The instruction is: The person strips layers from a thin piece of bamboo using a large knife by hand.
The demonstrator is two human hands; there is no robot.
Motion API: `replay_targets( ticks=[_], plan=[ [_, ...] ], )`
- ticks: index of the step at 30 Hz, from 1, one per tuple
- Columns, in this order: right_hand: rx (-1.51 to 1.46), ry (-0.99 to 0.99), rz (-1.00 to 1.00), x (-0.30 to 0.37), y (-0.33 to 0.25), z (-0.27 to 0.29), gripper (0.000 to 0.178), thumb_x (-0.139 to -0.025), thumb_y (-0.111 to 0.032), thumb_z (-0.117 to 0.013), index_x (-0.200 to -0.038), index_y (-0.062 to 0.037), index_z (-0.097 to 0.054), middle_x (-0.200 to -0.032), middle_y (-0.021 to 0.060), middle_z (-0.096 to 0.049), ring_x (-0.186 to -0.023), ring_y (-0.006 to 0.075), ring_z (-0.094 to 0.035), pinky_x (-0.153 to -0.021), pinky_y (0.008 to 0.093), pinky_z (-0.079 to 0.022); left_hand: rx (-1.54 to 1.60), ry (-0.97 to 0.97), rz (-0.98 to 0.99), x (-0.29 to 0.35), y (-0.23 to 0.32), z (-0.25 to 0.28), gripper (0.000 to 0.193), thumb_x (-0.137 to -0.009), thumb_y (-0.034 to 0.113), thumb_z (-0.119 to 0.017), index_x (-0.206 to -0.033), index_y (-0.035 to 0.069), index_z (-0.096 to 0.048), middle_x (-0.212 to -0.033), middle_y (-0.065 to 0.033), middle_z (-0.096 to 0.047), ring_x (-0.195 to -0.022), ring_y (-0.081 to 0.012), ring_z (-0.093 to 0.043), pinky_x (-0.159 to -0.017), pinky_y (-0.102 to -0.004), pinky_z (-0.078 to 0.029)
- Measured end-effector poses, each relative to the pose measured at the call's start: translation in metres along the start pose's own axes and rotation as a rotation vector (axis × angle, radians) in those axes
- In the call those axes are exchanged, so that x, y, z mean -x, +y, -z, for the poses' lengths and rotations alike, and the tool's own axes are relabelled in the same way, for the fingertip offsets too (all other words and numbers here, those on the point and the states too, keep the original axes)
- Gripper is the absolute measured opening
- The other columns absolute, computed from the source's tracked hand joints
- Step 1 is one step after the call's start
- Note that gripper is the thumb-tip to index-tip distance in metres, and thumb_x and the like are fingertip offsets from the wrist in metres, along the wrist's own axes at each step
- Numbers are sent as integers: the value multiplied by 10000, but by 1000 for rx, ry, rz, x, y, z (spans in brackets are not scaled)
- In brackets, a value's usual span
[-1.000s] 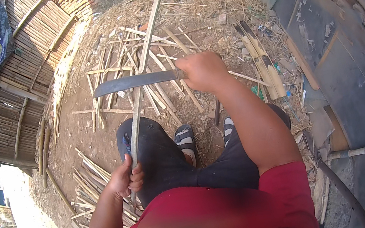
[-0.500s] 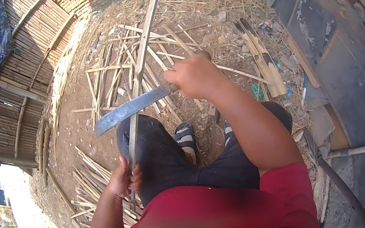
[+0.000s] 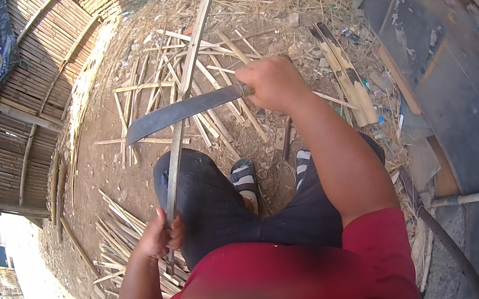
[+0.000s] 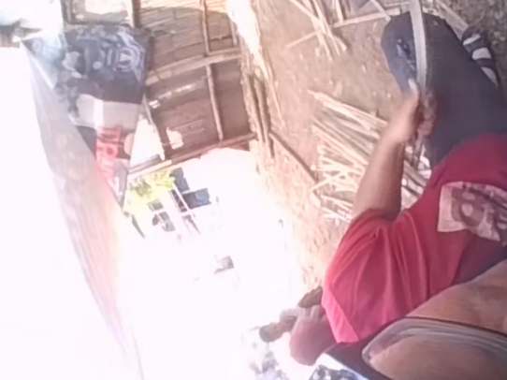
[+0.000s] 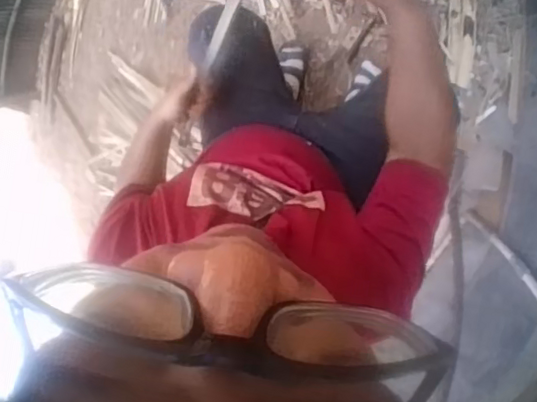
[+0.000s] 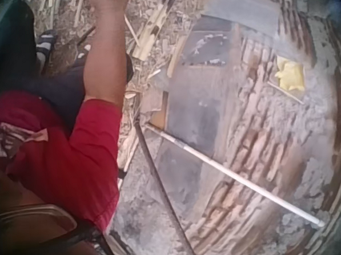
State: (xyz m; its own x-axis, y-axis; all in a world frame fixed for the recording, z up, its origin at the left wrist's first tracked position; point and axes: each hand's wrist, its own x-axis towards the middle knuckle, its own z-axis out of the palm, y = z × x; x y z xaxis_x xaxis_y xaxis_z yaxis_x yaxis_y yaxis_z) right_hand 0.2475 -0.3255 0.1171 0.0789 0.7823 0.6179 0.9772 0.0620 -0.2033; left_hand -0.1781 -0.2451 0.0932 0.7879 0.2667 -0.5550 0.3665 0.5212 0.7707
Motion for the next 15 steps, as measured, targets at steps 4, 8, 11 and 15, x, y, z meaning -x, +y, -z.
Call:
replay_targets(
  ticks=[4,8,11,15],
  plan=[
    [36,-21,107,-3,-16,-7,224,-694,-157,-769,-880,-126,-650,-781,71,-648,-800,316,-686,-701,471,-536,-43,92,-39,-4,5,-8,619,-980,749,-436,-848,145,-454,-648,38,-328,-499,-96,-286,-468,-262,-224],
    [63,11,123,-5,-18,2,311,-641,-125,-781,-923,-101,-653,-796,99,-645,-802,351,-674,-713,474,-543,-224,114,-129,-5,0,-9,567,-1022,675,-458,-842,137,-473,-643,48,-356,-508,-90,-313,-468,-266,-253],
    [-10,16,-6,0,-2,8,286,-648,-127,-769,-908,-113,-651,-786,89,-639,-792,341,-672,-705,468,-532,-279,198,-151,-5,8,-13,514,-1047,603,-492,-841,133,-491,-643,56,-384,-522,-80,-337,-476,-267,-280],
    [41,-54,82,-5,-18,1,293,-645,-122,-779,-907,-112,-648,-799,92,-650,-799,348,-674,-703,475,-538,-445,393,-193,-10,4,-12,464,-1066,522,-534,-868,102,-552,-659,57,-447,-571,-58,-373,-506,-266,-311]
  ],
)
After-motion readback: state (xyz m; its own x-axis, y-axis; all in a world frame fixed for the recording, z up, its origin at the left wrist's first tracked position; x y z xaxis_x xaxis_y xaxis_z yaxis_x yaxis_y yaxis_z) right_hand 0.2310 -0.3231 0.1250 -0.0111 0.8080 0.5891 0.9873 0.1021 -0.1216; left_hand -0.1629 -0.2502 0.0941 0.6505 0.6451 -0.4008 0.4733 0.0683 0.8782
